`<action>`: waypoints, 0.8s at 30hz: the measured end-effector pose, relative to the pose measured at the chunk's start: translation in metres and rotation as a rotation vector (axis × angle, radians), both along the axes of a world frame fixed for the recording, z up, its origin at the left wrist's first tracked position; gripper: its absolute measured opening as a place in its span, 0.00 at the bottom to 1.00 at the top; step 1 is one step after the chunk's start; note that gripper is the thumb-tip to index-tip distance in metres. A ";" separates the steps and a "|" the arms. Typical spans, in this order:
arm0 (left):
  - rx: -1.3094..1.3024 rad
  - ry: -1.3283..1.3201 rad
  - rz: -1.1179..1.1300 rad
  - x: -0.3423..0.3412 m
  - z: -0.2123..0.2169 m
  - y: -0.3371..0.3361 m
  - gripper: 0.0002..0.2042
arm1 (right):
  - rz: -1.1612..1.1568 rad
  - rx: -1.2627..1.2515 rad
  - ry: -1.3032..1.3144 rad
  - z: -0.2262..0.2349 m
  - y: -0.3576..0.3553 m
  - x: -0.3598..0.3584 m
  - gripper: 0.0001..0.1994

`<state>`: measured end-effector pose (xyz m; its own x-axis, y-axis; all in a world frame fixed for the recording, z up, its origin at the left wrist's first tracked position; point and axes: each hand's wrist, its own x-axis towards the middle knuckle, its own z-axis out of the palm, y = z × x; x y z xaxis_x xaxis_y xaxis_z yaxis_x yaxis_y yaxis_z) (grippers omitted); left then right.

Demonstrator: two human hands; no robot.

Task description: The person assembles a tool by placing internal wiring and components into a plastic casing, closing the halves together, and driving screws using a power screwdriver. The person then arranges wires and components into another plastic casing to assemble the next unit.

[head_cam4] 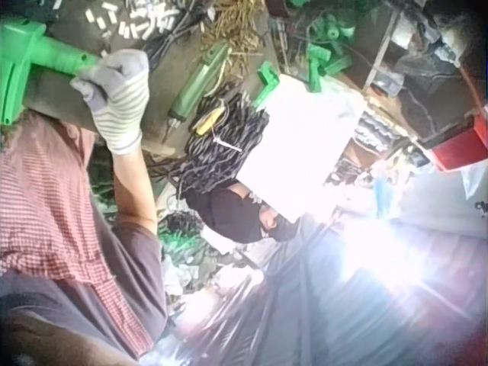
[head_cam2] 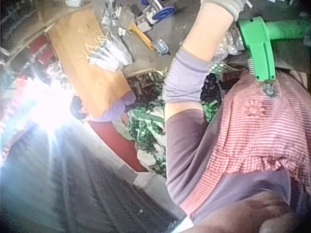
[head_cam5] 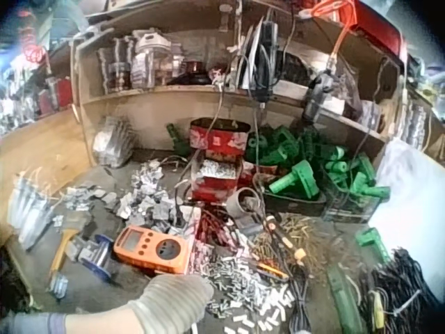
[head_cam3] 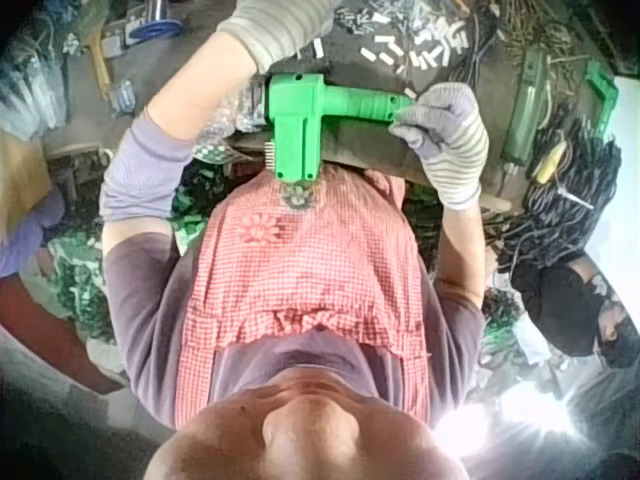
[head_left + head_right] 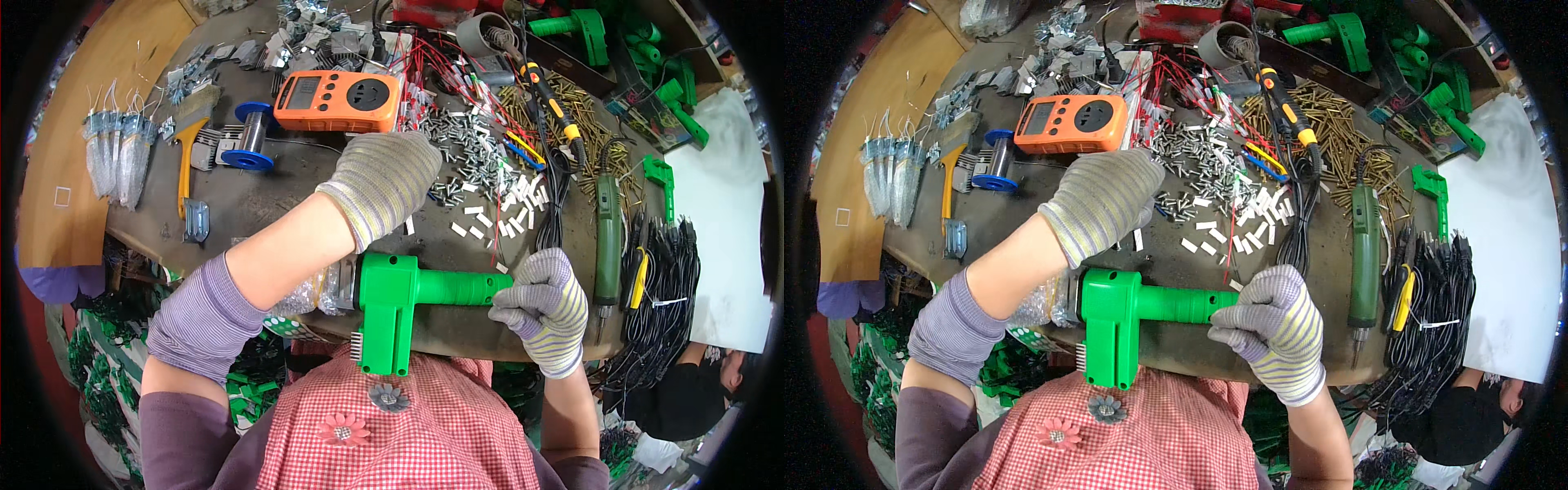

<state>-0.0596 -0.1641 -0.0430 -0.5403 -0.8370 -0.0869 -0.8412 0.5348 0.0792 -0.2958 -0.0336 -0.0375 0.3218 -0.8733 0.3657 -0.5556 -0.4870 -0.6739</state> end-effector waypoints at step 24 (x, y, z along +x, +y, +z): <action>0.306 0.728 -0.270 0.068 0.015 0.039 0.07 | -0.026 0.479 -0.347 0.018 -0.010 -0.004 0.09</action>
